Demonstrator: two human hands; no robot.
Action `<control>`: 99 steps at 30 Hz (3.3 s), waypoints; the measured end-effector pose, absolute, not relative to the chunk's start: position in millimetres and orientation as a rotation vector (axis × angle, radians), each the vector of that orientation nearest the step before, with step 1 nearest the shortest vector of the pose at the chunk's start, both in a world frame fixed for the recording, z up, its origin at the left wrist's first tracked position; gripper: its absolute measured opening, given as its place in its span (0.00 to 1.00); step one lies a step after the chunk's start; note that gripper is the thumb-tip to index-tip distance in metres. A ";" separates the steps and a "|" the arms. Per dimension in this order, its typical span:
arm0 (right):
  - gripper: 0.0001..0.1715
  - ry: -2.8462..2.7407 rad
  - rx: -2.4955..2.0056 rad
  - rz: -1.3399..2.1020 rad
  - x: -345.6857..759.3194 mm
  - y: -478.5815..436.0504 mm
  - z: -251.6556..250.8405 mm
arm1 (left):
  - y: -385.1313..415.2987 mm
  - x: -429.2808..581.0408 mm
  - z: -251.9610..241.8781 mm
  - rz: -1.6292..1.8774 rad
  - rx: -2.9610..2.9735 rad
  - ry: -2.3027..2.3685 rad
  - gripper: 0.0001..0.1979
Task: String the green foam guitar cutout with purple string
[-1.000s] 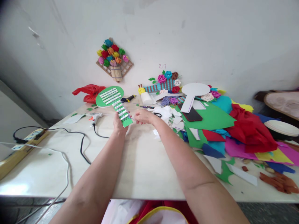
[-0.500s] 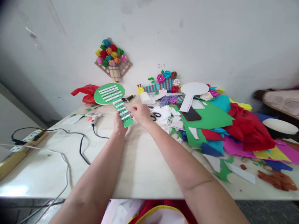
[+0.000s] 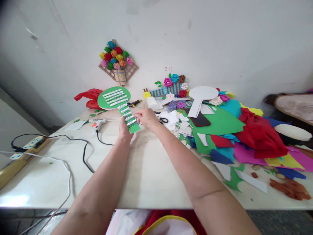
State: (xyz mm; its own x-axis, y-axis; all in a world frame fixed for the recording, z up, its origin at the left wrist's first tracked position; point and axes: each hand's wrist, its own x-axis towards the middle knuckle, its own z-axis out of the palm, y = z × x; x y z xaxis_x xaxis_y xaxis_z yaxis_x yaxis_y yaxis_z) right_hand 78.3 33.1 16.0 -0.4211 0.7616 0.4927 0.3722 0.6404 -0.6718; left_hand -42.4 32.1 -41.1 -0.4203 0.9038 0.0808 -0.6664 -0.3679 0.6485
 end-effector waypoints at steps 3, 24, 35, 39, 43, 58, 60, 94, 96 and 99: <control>0.14 -2.033 -0.791 0.725 78.8 30.3 17.8 | 30.8 -41.1 -38.7 1.951 0.499 0.673 0.15; 0.10 -1.683 -1.003 0.931 72.5 32.7 12.3 | 33.5 -40.0 -40.3 1.976 0.522 0.689 0.17; 0.19 -1.682 -1.140 0.562 71.8 39.6 1.3 | 42.7 -38.9 -50.6 2.009 0.758 0.645 0.20; 0.14 -1.679 -1.128 0.578 72.8 45.8 -1.3 | 43.8 -38.6 -51.8 1.995 0.790 0.644 0.20; 0.12 -1.723 -0.975 0.724 76.4 52.4 -2.5 | 41.1 -37.9 -48.3 1.958 0.755 0.669 0.21; 0.20 -1.749 -0.843 0.847 99.5 53.0 7.9 | 28.8 -37.0 -31.4 1.898 0.579 0.654 0.18; 0.18 -1.678 -0.996 0.970 99.8 54.2 5.4 | 28.2 -40.8 -31.0 1.912 0.538 0.672 0.18; 0.07 -2.078 -0.822 0.515 64.0 44.3 -33.5 | 29.7 -44.3 -35.3 1.954 0.586 0.572 0.23; 0.08 -2.107 -0.850 0.460 65.5 44.9 -31.5 | 29.3 -45.4 -35.4 1.958 0.587 0.563 0.22; 0.09 -2.177 -0.877 0.421 67.2 41.3 -24.9 | 29.0 -46.2 -34.6 1.943 0.579 0.561 0.23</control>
